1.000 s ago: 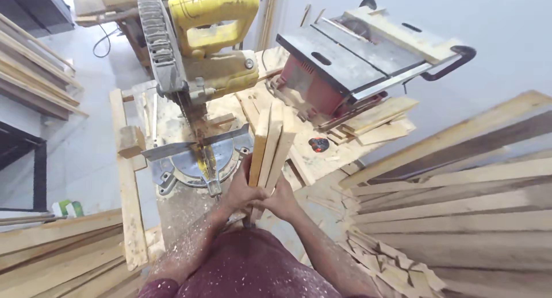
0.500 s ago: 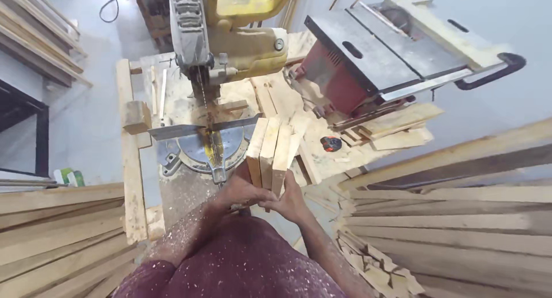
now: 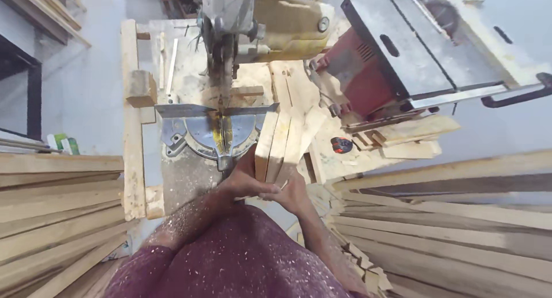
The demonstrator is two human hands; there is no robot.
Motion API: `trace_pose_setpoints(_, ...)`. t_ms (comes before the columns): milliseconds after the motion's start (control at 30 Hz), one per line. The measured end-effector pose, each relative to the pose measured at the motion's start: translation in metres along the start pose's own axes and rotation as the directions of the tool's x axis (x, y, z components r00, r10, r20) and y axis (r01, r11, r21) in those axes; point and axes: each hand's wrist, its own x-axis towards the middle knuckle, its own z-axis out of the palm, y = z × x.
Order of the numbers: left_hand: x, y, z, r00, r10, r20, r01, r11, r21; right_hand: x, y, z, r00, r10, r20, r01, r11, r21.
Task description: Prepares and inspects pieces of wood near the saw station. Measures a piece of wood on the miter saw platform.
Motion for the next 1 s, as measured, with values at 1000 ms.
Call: trace_pose_setpoints(1000,-0.054,0.028,-0.205,0.497,0.195,-0.845,0.627,0.593,0.506,0.225,-0.018,0.100,0.780,-0.174,0.601,0.551,0.647,-0.527)
